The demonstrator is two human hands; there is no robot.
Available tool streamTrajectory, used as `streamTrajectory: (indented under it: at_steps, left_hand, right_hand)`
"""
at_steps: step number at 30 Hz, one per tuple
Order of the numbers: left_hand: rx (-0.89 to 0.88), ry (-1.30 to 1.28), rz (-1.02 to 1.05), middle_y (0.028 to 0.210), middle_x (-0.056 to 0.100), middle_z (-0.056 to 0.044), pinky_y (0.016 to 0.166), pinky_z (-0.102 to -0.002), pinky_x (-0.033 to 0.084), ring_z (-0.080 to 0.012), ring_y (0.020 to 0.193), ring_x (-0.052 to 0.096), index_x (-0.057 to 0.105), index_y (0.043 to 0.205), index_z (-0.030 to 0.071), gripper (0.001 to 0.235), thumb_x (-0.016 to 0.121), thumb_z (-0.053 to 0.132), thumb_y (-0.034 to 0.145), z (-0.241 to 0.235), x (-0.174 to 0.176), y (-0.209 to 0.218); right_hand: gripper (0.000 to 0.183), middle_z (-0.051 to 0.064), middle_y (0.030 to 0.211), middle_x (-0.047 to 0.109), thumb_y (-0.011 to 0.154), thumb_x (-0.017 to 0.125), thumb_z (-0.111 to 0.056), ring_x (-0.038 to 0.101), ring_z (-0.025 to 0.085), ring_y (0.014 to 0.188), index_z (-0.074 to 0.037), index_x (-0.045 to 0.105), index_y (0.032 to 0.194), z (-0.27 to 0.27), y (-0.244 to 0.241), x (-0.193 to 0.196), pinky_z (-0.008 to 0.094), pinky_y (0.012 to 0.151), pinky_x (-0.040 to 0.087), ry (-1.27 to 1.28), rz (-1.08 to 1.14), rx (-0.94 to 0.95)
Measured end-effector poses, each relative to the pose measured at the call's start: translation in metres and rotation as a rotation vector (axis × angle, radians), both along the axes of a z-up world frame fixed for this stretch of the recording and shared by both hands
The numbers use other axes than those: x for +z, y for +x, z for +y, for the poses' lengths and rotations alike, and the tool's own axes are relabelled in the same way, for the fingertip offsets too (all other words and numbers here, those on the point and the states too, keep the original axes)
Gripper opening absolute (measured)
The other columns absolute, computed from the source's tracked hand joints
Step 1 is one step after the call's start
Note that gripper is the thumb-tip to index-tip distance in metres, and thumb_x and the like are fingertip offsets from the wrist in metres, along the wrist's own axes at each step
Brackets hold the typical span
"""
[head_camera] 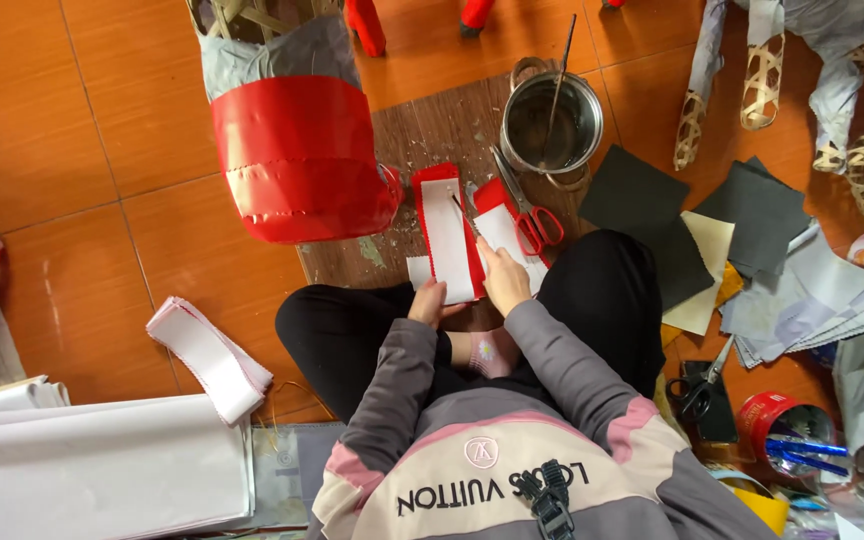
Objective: Cutting and wrapping red paper strips around the legs of a woven giraffe model
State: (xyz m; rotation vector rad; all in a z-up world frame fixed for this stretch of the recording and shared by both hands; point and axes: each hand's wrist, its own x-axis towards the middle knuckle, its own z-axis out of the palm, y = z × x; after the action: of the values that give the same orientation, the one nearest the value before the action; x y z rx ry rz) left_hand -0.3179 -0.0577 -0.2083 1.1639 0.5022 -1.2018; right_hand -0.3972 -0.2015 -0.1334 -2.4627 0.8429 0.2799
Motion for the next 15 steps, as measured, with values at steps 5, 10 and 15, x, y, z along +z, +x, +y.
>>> streamTrajectory:
  at_steps: [5,10,15]
  left_hand:
    - [-0.124,0.122,-0.399,0.116,0.053,-0.039,0.075,-0.048,0.063,-0.0485,0.092,0.065,0.021,0.151,0.014,0.071,0.051,-0.002,0.089,0.022,-0.012,-0.006]
    - [-0.226,0.038,-0.593,0.117,0.061,-0.030,0.076,-0.036,0.063,-0.0291,0.105,0.062,0.064,0.125,0.008,0.044,0.045,-0.011,0.090,0.024,-0.019,-0.011]
    - [-0.389,0.163,-0.817,0.107,0.069,-0.015,0.083,-0.037,0.059,-0.0248,0.102,0.066,0.071,0.115,0.016,0.045,0.046,-0.006,0.085,0.029,-0.038,-0.007]
  right_hand:
    - [0.066,0.015,0.104,0.061,0.085,0.051,0.001,0.068,0.041,0.089,-0.025,0.044,0.145,0.009,0.024,0.016,0.055,0.079,0.057,-0.011,-0.069,0.011]
    - [0.053,0.021,0.100,0.066,0.091,0.040,-0.003,0.066,0.044,0.097,-0.024,0.048,0.140,0.001,0.037,0.005,0.054,0.085,0.054,0.123,-0.149,-0.029]
    - [0.045,0.022,0.099,0.070,0.093,0.043,-0.013,0.066,0.041,0.101,-0.022,0.056,0.135,-0.033,-0.005,-0.003,0.051,0.087,0.053,0.156,-0.153,-0.267]
